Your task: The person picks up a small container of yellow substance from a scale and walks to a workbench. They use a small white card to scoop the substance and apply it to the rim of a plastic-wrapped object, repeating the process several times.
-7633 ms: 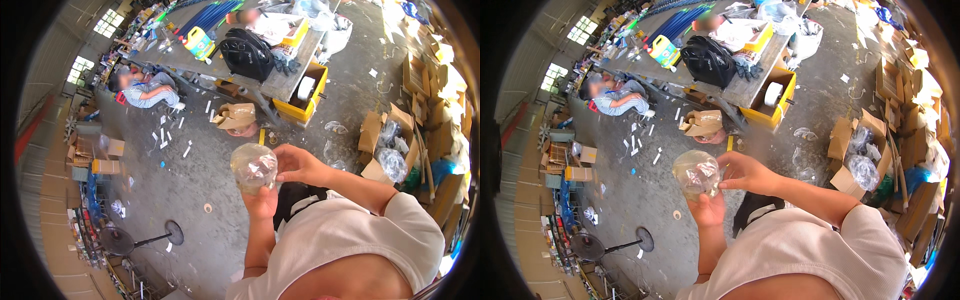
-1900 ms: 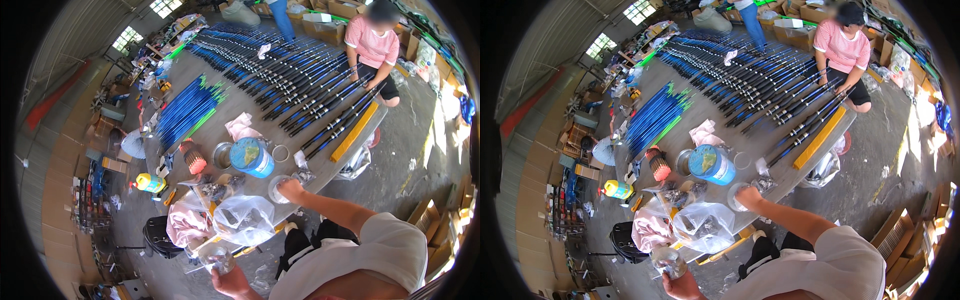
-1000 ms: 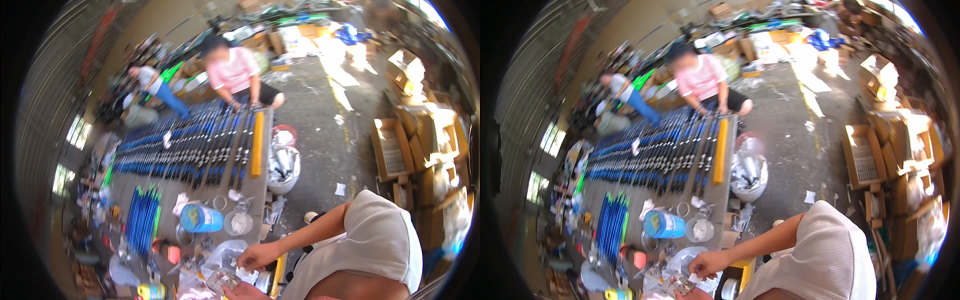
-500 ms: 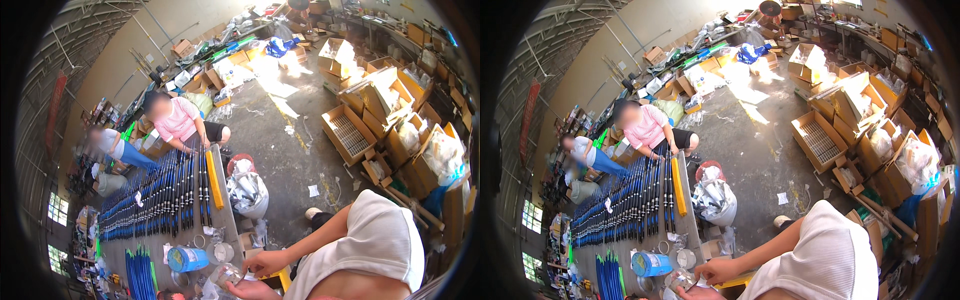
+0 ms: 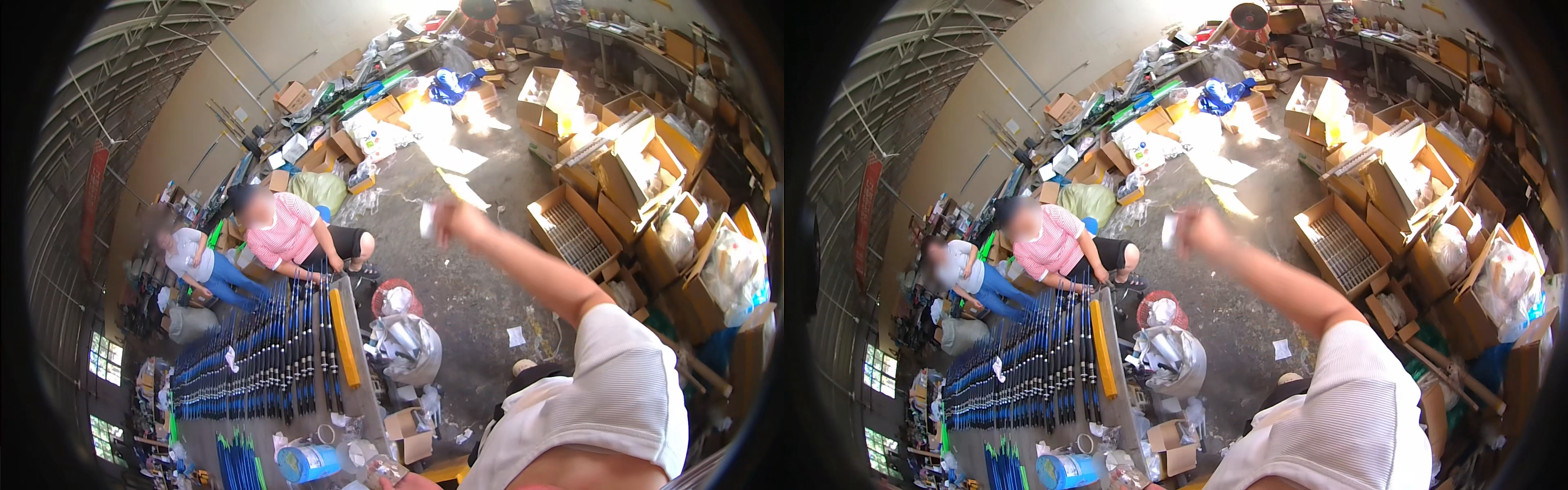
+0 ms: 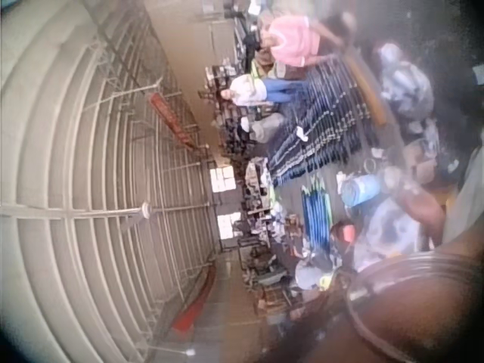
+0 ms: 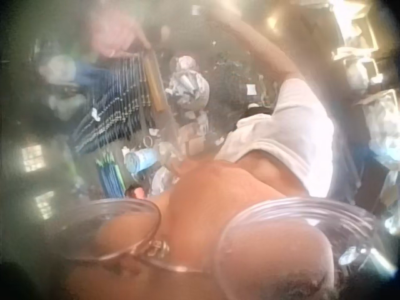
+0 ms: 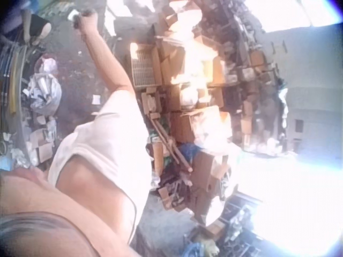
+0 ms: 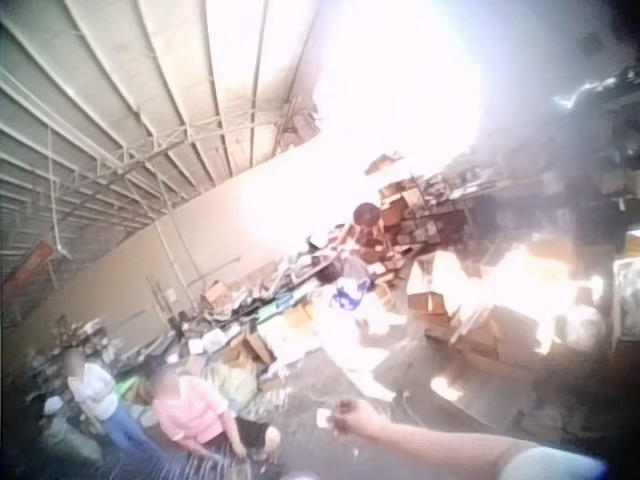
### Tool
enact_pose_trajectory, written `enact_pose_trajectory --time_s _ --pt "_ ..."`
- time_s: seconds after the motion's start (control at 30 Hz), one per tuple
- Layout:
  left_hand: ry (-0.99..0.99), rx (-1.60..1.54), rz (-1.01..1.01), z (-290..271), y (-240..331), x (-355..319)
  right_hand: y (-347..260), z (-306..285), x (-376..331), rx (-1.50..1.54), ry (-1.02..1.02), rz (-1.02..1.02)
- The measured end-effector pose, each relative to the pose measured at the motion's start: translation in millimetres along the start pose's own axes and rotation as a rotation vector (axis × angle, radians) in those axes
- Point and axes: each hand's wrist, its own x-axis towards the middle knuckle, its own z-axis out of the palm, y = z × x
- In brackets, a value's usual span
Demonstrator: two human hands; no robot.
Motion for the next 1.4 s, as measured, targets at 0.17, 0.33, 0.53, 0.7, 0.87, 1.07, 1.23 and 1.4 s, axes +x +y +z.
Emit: enact_pose_trajectory --time_s 0.17,0.33,0.53,0.7,0.87,1.07,1.23,1.4 --pt "0.037 0.092 -0.001 60.7 -32.8 11.4 -91.5 -101.7 113.3 0.227 0.278 -0.368" --pt "0.078 0.190 0.026 114.5 -52.5 22.3 -61.2 -44.7 37.8 0.144 -0.285 -0.160" --pt "0.101 0.242 0.043 158.8 -75.5 34.9 49.3 51.3 -77.9 0.257 -0.955 0.299" --pt "0.160 0.268 0.057 168.7 -75.6 32.4 62.8 85.0 -148.5 0.188 -1.301 0.292" --pt "0.229 0.267 0.067 156.1 -60.3 19.4 64.4 93.3 -178.4 0.056 -1.311 0.266" --pt "0.127 0.089 0.027 129.0 -33.6 24.7 57.2 113.3 -187.0 -0.024 -1.235 0.141" --pt "0.164 0.097 0.167 115.8 -17.1 29.8 52.2 134.7 -198.1 -0.006 -1.305 0.161" --pt "0.262 0.089 0.135 127.5 5.7 31.1 35.6 145.5 -209.5 -0.011 -1.178 0.232"
